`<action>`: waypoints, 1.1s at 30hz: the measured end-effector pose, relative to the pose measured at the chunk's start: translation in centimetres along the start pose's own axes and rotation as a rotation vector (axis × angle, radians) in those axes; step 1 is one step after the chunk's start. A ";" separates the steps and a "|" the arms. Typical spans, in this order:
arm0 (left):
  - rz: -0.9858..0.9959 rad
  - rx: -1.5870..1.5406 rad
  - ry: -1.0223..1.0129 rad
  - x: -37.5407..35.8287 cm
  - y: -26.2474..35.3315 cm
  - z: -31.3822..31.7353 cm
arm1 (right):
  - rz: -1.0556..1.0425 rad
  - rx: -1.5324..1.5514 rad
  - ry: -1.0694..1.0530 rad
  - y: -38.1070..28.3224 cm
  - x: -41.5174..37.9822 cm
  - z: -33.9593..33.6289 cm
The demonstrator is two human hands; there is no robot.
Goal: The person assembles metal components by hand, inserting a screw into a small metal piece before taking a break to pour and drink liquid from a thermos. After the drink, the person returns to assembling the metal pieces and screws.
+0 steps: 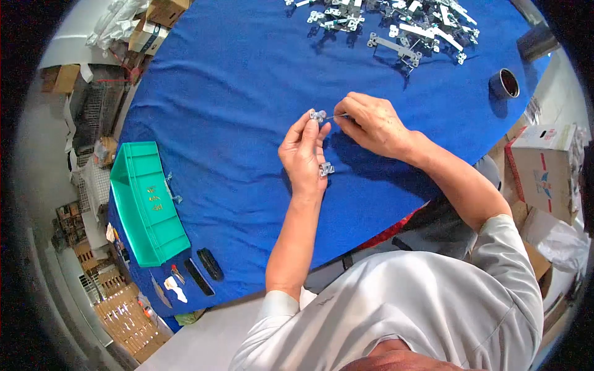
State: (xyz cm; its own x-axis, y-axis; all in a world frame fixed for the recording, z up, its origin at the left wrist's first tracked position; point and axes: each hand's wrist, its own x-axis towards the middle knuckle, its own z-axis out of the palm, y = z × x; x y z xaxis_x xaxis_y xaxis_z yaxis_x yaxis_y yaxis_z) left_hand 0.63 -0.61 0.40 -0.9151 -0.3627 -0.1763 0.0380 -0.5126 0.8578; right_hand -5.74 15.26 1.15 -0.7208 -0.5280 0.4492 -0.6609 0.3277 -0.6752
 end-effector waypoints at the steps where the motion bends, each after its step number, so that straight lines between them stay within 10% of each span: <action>1: -0.002 -0.015 -0.010 0.1 0.1 -0.4 | 0.003 0.007 0.006 0.1 -0.1 0.1; 33: 0.052 0.145 0.032 -0.5 0.1 0.0 | 0.041 -0.068 -0.065 0.2 0.2 0.3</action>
State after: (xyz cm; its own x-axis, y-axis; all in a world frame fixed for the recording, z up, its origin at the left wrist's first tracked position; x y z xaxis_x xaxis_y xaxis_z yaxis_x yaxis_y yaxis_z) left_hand 1.08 -0.45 0.55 -0.8999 -0.4118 -0.1434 0.0242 -0.3754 0.9265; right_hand -5.95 14.97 0.97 -0.7340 -0.5621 0.3812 -0.6451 0.4015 -0.6502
